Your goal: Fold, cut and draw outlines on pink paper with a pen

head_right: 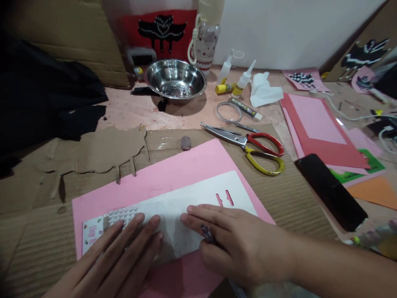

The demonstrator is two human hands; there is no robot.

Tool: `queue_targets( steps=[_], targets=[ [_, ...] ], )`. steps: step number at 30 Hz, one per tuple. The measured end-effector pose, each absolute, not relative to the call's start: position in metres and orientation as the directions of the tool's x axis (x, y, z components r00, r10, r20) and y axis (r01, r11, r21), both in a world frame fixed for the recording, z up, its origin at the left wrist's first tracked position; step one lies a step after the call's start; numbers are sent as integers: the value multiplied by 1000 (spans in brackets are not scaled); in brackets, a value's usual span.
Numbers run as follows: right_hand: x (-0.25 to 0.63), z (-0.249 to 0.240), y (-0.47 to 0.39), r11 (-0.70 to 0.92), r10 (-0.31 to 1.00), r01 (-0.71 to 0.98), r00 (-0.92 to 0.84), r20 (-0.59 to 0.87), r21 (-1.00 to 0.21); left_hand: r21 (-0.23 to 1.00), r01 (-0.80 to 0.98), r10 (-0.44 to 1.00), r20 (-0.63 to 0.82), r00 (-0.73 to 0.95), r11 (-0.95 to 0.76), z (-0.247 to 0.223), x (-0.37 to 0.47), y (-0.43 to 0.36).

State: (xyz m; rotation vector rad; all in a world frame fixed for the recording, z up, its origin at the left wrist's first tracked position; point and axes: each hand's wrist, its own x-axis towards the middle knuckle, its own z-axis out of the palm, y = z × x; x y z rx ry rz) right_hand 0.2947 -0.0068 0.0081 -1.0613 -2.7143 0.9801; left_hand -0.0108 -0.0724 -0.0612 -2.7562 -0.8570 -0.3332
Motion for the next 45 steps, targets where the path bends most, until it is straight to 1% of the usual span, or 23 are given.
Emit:
queue_targets(
  steps=[3,6,8,13,16,18,20,22,25,27,29,31,33,39,45],
  targets=[
    [293,8,-8,565,637,589,-757,-148,-578,-153,589,528,310,791,-793,-64,-10,-72],
    [294,7,-9,536,652,603,-740,-163,-591,-158,578,518,303,800,-800,-63,-9,-71],
    [296,6,-8,555,650,596,-746,-144,-581,-169,577,513,307,802,-799,-61,-9,-69],
    [309,4,-7,650,634,600,-767,-103,-466,-198,587,530,275,802,-785,-58,-6,-73],
    [314,1,-10,750,579,544,-815,-25,-376,-197,624,567,279,775,-756,-53,-4,-77],
    [316,-3,-12,791,550,509,-835,28,-340,-196,629,580,256,773,-752,-48,-3,-79],
    [317,-6,-15,791,556,502,-828,69,-348,-201,616,578,221,786,-762,-45,-2,-80],
    [319,-9,-17,775,566,497,-821,80,-390,-202,611,575,210,790,-766,-44,-1,-80],
    [323,-11,-19,720,590,513,-807,22,-467,-158,672,620,277,734,-724,-48,2,-82],
    [327,-14,-20,669,618,542,-786,-25,-509,-136,693,639,293,711,-708,-48,3,-82],
    [333,-18,-21,631,633,550,-773,-46,-547,-165,660,615,256,746,-733,-46,2,-82],
    [339,-24,-23,631,619,525,-785,-39,-571,-201,623,587,212,781,-756,-42,1,-80],
    [344,-29,-25,663,593,497,-805,-12,-560,-208,625,591,206,780,-752,-38,0,-80],
    [349,-32,-30,770,532,466,-846,35,-435,-204,616,588,185,787,-761,-35,-1,-79],
    [350,-34,-34,798,516,454,-854,61,-397,-226,608,579,186,794,-761,-36,-3,-80]
  ],
)
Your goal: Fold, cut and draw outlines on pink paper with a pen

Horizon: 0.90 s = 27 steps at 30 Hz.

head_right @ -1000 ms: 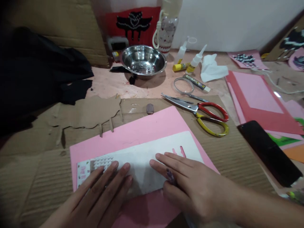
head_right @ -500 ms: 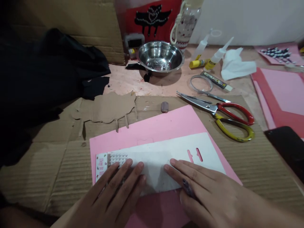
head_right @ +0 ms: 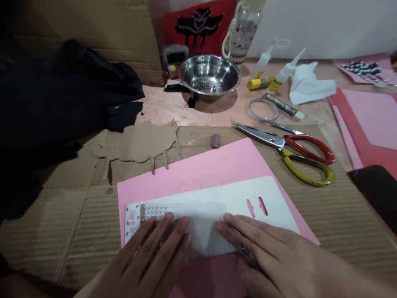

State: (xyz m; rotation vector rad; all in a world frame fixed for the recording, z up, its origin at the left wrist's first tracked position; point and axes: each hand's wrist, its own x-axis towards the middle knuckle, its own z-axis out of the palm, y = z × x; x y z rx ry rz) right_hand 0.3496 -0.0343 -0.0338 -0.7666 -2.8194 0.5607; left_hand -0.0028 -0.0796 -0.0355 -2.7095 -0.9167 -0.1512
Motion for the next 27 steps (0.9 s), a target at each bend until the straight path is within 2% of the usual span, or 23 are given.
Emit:
queue_targets(
  steps=[12,15,19,21,23,27],
  targets=[
    [346,-35,-32,811,524,464,-848,86,-356,-198,636,609,187,771,-746,-38,0,-80],
    [334,-24,-27,848,492,442,-862,123,-291,-186,643,614,192,765,-743,-37,0,-80],
    [311,-1,-15,922,378,349,-905,195,-166,-180,620,586,213,782,-763,-38,-2,-76],
    [302,7,-11,928,372,351,-898,234,-127,-171,624,588,216,779,-763,-38,-2,-71],
    [299,10,-11,913,407,386,-884,228,-134,-167,616,584,207,785,-769,-39,-2,-68],
    [299,10,-14,848,506,464,-852,132,-254,-171,592,571,157,806,-788,-39,1,-63]
  ],
)
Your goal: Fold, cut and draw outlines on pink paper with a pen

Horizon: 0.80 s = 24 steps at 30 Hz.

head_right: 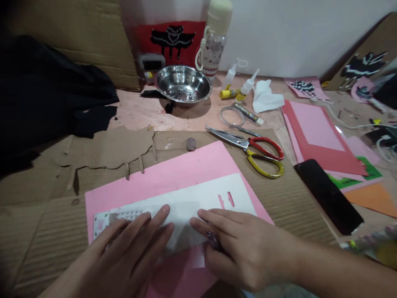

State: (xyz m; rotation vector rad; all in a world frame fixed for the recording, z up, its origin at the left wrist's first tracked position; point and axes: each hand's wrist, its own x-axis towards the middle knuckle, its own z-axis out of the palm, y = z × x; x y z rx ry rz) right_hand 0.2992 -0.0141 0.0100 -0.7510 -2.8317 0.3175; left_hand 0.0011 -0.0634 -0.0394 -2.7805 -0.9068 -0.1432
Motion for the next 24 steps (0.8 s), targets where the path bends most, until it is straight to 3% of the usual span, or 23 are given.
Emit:
queue_targets(
  steps=[7,13,17,20,24],
  targets=[
    [299,14,-12,824,527,480,-844,99,-300,-150,622,597,181,781,-768,-38,6,-62],
    [302,27,21,873,478,450,-866,147,-190,-153,612,592,156,791,-776,-29,8,-59],
    [299,24,65,757,653,641,-749,116,-125,-126,634,614,168,771,-763,-27,12,-56],
    [290,12,98,687,727,709,-671,147,-159,-125,630,615,142,776,-766,-25,14,-51],
    [276,-1,124,662,737,680,-666,114,-314,-117,621,605,149,782,-775,-22,15,-45]
  ],
)
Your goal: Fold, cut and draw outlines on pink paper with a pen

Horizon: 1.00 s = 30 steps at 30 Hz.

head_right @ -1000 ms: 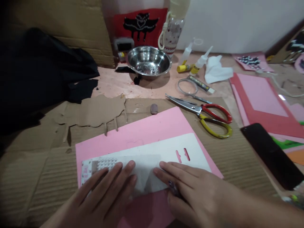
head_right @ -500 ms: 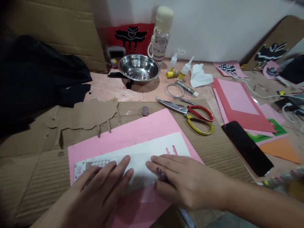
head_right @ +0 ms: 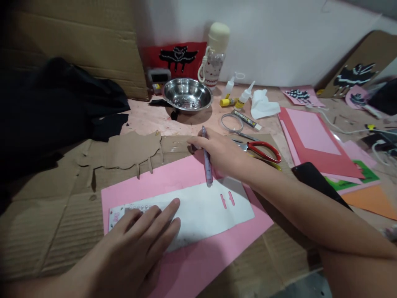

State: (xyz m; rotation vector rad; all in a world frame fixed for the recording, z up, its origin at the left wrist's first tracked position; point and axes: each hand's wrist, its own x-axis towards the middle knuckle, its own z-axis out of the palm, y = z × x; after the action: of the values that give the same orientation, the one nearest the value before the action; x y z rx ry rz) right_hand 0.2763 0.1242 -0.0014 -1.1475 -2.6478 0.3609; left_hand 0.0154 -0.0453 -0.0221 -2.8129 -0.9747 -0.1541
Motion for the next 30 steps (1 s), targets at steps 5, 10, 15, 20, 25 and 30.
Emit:
queue_targets(
  steps=[5,10,15,20,25,30],
  targets=[
    [272,-7,132,660,730,674,-679,73,-333,-94,635,615,179,768,-766,-25,16,-46],
    [279,-4,130,546,811,696,-579,85,-466,-107,608,589,169,791,-786,-25,16,-45],
    [290,13,100,593,713,541,-697,76,-596,-88,614,591,194,783,-784,-25,15,-42],
    [300,4,72,671,632,531,-775,24,-518,-63,620,599,196,776,-782,-27,15,-40],
    [300,2,61,709,605,579,-793,-75,-402,-18,625,611,186,769,-781,-25,12,-41],
    [295,18,54,742,601,620,-784,-158,-255,51,615,610,204,765,-787,-26,6,-43]
  ],
)
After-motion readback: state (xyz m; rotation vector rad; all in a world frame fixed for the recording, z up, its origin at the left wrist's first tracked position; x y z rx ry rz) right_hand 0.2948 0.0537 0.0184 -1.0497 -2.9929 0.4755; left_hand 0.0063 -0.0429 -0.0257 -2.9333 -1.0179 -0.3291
